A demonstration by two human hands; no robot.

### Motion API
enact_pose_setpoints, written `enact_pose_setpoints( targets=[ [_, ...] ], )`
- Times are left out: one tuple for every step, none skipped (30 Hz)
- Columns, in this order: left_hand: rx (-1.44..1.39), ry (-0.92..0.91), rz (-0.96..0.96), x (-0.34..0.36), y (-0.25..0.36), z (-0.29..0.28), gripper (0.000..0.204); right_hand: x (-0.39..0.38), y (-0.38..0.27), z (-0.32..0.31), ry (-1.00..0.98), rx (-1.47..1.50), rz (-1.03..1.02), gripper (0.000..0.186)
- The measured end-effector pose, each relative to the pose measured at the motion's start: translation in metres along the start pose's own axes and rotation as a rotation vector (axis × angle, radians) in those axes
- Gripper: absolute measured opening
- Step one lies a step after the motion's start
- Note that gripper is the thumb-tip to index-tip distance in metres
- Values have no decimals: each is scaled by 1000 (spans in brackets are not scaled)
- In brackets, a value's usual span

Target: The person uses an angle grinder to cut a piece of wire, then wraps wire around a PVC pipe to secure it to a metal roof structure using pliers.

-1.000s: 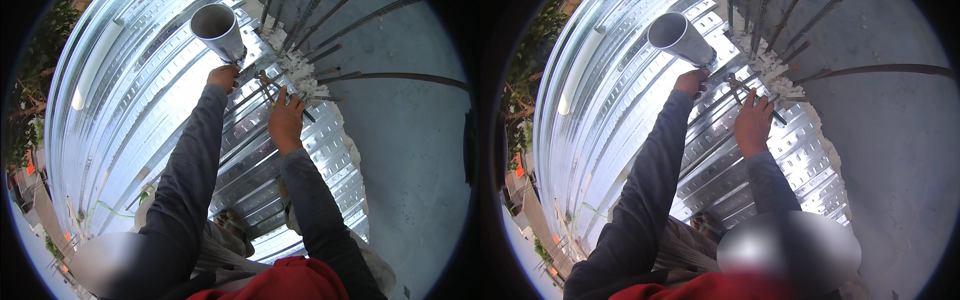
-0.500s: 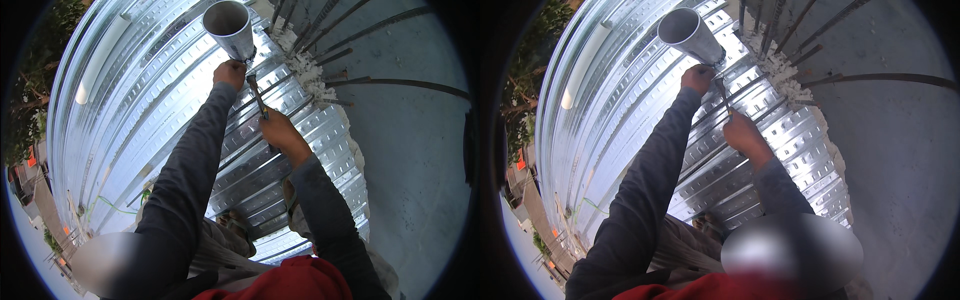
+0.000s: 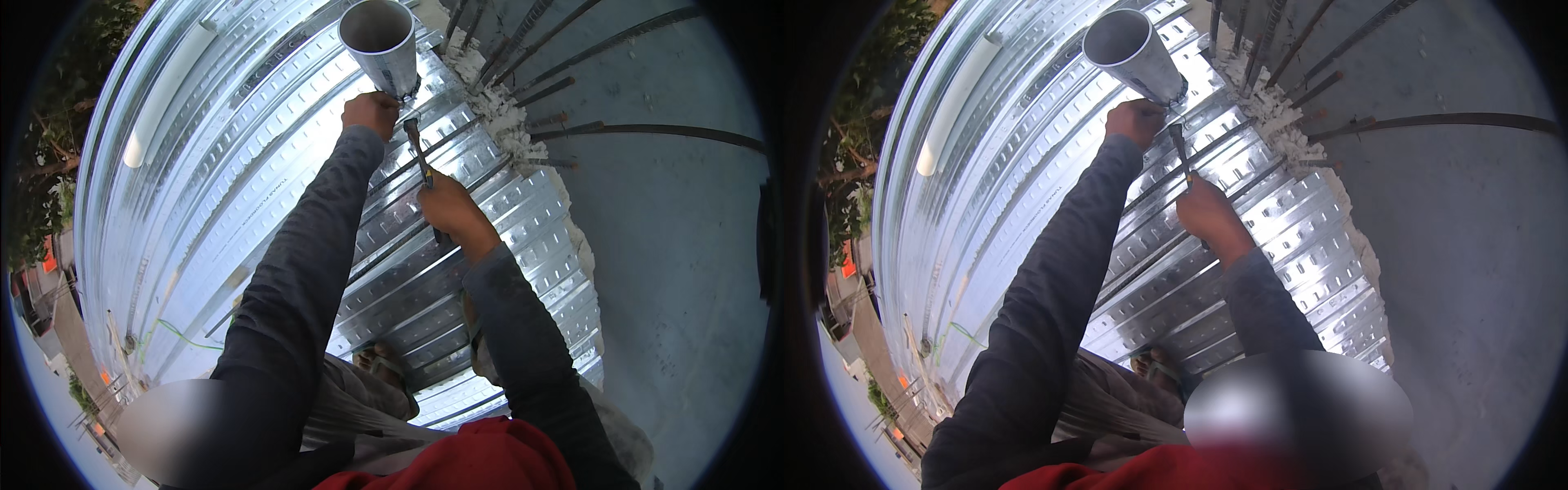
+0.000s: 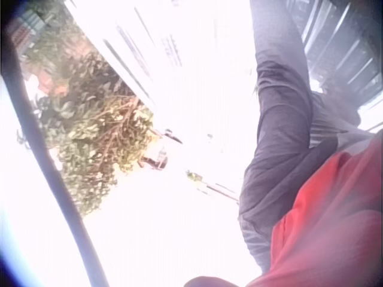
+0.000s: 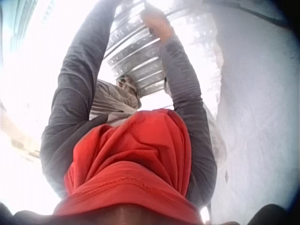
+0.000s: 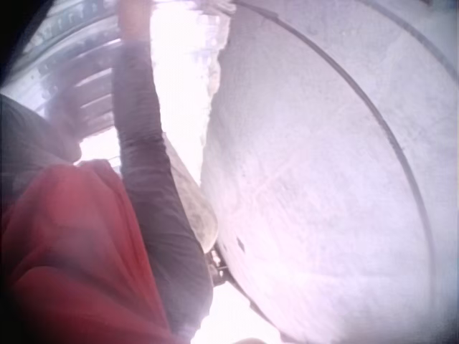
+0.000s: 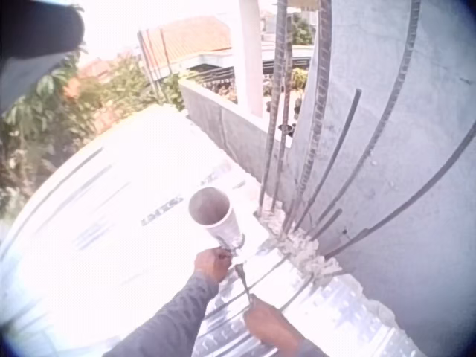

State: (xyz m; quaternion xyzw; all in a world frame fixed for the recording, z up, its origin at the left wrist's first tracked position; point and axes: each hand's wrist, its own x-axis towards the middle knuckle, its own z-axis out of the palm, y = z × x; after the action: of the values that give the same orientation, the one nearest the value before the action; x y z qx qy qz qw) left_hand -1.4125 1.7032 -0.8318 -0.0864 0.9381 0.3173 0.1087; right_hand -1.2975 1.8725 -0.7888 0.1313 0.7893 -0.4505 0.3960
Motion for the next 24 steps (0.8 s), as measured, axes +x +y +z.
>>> enact_pose_setpoints(
  targets=[
    [-27,-7,13,0,-4,-1,21,1,-5,3,18,-18,-13,54],
    [-54,-14,26,0,-8,-2,22,2,-9,5,37,-36,-25,54],
    [-81,-21,39,0,-12,-3,22,3,-13,7,56,-55,-38,54],
    [-118,-48,15,0,-13,-3,24,3,-15,6,67,-70,-33,54],
    [-154,-76,-8,-1,-14,-3,25,3,-16,6,78,-85,-29,55],
    [-191,-103,-32,-2,-15,-3,26,3,-18,5,89,-101,-25,55],
    [-380,-146,-115,2,-17,-1,29,8,-16,5,68,-74,-27,56],
    [-378,-166,-154,4,-20,0,30,14,-15,4,47,-48,-30,56],
    [-375,-185,-194,7,-23,0,30,18,-13,4,38,-59,-32,56],
    [-374,-211,-236,8,-21,1,31,21,-12,4,27,-70,-28,57],
    [-368,-179,-204,5,-18,2,31,13,-21,-1,30,-117,-22,57],
    [-362,-147,-172,1,-15,3,32,7,-27,-3,33,-164,-16,57],
    [-354,-112,-138,-1,-14,3,32,3,-29,-1,55,-166,-30,58],
    [-352,-117,-153,-2,-14,2,32,-3,-29,3,76,-167,-44,58],
    [-349,-121,-168,-2,-14,0,32,-5,-30,6,97,-167,-59,59],
    [-348,-129,-182,-4,-12,-1,32,-4,-30,5,107,-183,-61,60],
    [-321,-123,-157,-5,-10,-1,32,-1,-29,4,117,-198,-63,60],
    [-295,-117,-131,-7,-7,-1,32,2,-29,2,127,-214,-66,61],
    [-267,-110,-107,-8,-7,-1,32,5,-31,1,109,-220,-55,61],
    [-269,-98,-137,-8,-6,-1,32,7,-32,0,90,-226,-44,61],
    [-272,-86,-168,-8,-5,-2,32,9,-33,-1,72,-233,-32,61],
    [-276,-72,-198,-8,-5,-2,32,10,-33,-2,74,-228,-33,61],
    [-272,-74,-147,-9,-6,-2,32,11,-32,-3,76,-223,-34,61],
    [-269,-76,-96,-13,-9,-3,33,12,-31,-5,78,-219,-34,61]
  ],
)
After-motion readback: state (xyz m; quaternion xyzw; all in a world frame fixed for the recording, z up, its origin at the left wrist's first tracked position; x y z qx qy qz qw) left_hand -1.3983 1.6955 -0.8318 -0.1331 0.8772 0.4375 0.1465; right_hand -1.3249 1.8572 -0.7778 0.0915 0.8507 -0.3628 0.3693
